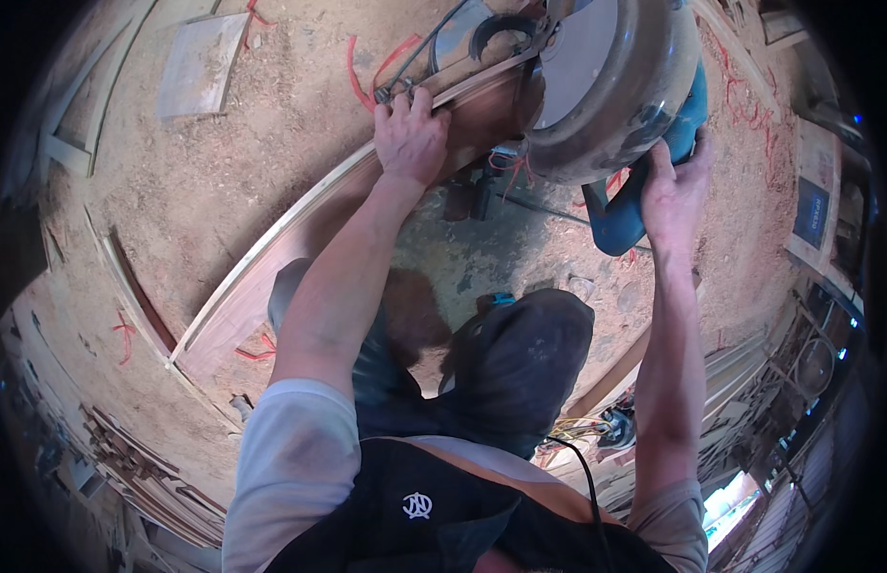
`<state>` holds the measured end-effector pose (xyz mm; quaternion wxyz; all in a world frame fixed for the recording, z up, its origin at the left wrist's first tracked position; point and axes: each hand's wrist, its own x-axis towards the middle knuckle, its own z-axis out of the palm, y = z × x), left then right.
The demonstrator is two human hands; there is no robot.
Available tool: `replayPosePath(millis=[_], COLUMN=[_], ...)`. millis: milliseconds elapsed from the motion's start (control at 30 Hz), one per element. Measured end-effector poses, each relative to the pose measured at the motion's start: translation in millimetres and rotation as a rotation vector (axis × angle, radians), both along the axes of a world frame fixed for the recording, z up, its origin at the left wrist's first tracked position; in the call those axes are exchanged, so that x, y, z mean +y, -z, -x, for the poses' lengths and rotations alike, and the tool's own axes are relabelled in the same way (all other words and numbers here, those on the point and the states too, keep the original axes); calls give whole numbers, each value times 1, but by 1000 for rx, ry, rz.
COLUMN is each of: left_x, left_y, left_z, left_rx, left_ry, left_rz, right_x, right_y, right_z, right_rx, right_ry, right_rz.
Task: The person cuts thin wooden strips with a circular saw, marks them with a pen, and fits them into a rectangular wooden frame. They repeatedly test fit, trim, and adjust the strips to form a continuous border around the frame.
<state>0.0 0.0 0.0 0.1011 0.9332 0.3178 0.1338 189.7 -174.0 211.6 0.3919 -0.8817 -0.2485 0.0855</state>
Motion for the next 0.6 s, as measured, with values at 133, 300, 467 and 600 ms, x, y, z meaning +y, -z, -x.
replayPosePath(millis=[133, 300, 467, 600], left_x=[-1, 0, 1, 0], left_y=[-2, -4, -4, -6], left_z=[2, 1, 0, 0], left_rx=[21, 28, 39, 51], left_ry=[-7, 9, 8, -1], left_rz=[17, 35, 49, 13], right_x=[0, -2, -5, -3], right_y=[2, 8, 10, 12], right_z=[6, 8, 8, 10], right_rx=[-44, -64, -31, 19], right_ry=[13, 18, 45, 46], right_rz=[11, 2, 46, 22])
